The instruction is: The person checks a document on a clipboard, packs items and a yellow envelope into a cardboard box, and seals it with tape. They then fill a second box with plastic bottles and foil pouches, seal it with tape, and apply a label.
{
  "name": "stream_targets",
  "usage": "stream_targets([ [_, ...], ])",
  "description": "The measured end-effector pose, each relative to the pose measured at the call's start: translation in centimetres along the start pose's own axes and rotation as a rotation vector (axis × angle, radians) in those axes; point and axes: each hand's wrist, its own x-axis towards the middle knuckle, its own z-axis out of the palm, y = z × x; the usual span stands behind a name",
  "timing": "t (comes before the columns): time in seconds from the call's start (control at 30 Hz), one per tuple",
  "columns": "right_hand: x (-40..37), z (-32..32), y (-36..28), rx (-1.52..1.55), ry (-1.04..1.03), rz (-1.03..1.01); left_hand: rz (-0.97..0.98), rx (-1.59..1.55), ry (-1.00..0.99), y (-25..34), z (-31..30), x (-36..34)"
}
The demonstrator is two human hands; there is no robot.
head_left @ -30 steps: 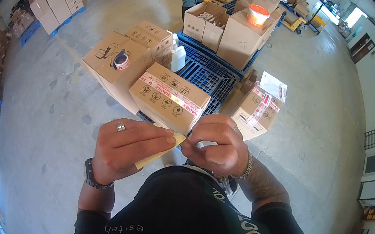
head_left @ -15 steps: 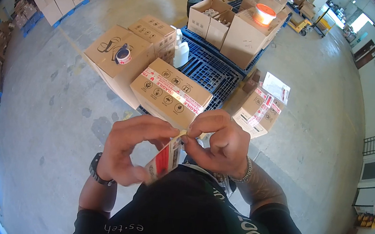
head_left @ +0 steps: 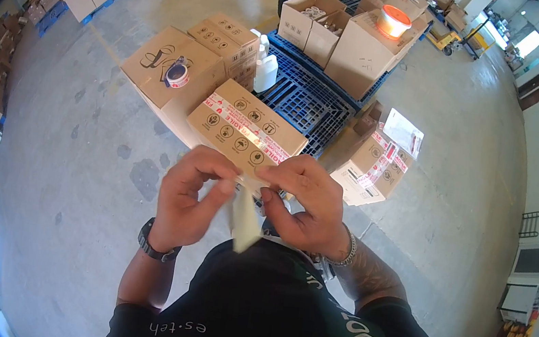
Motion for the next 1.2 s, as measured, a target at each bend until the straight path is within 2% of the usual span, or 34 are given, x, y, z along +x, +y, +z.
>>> stream_targets([
  [0.03, 0.0, -0.4, 1.0, 0.014, -0.044, 0.028, -0.022, -0.078, 0.088, -0.6, 0.3, 0.4],
  [0.1, -0.2, -1.3, 3.6, 0.049, -0.133, 0.079, -0.066, -0.095, 0.109, -2.1, -0.5, 1.1],
  [0.23, 0.5, -1.3, 7.0, 0.058, -0.112, 0.182, -0.188, -0.024, 0.164, -5.1, -1.4, 2.1],
  [0.3, 0.4, -0.8, 9.4, 0.065, -0.078, 0.209, -0.287, -0.109, 0.264, -7.2, -1.7, 1.8],
  [0.4, -0.4, -1.0, 14.4, 0.162, -0.272, 0.495, -0.394, -0.129, 0.501, -11.8, -3.4, 0.0],
  [0.47, -1.8, 0.1, 19.0, 0.224, -0.288, 0.670, -0.446, -0.081, 0.715, -14.2, -4.4, -1.1],
  [0.57, -5.4, 3.4, 27.8, 0.402, -0.270, 0.999, -0.598, 0.166, 0.985, -19.7, -8.5, -7.8],
  [0.63, -8.0, 6.6, 33.0, 0.547, -0.171, 1.232, -0.778, 0.523, 1.064, -22.1, -9.9, -13.2],
  [0.7, -9.6, 10.4, 37.4, 0.680, 0.017, 1.439, -0.922, 0.741, 0.981, -24.0, -11.0, -19.7],
  [0.8, -11.0, 15.6, 43.8, 0.716, 0.134, 1.459, -1.134, 0.901, 0.652, -24.8, -11.5, -28.6],
  [0.83, -12.6, 17.5, 47.0, 0.775, 0.171, 1.423, -1.159, 0.936, 0.547, -23.9, -10.8, -29.2],
  [0.9, -12.4, 19.6, 49.4, 0.575, 0.165, 1.478, -1.153, 0.912, 0.400, -23.3, -11.1, -32.4],
  [0.93, -12.3, 20.5, 50.7, 0.470, 0.159, 1.503, -1.232, 0.897, 0.334, -22.2, -11.4, -32.1],
  [0.97, -13.3, 21.6, 52.7, 0.378, 0.035, 1.487, -1.281, 0.869, 0.285, -21.6, -12.4, -32.4],
  [1.03, -16.9, 24.2, 57.2, 0.021, -0.121, 1.241, -1.327, 0.814, 0.225, -21.0, -16.0, -31.7],
  [1.1, -18.0, 25.8, 58.0, -0.269, -0.245, 1.238, -1.340, 0.807, 0.175, -21.0, -20.4, -31.2],
  [1.13, -17.0, 26.0, 58.0, -0.389, -0.291, 1.352, -1.401, 0.796, 0.182, -21.3, -23.0, -30.2],
  [1.17, -16.4, 26.3, 58.0, -0.510, -0.341, 1.463, -1.384, 0.822, 0.197, -22.3, -26.1, -29.9],
  [1.2, -15.9, 26.7, 57.8, -0.533, -0.300, 1.529, -1.366, 0.846, 0.215, -23.3, -28.9, -29.6],
])
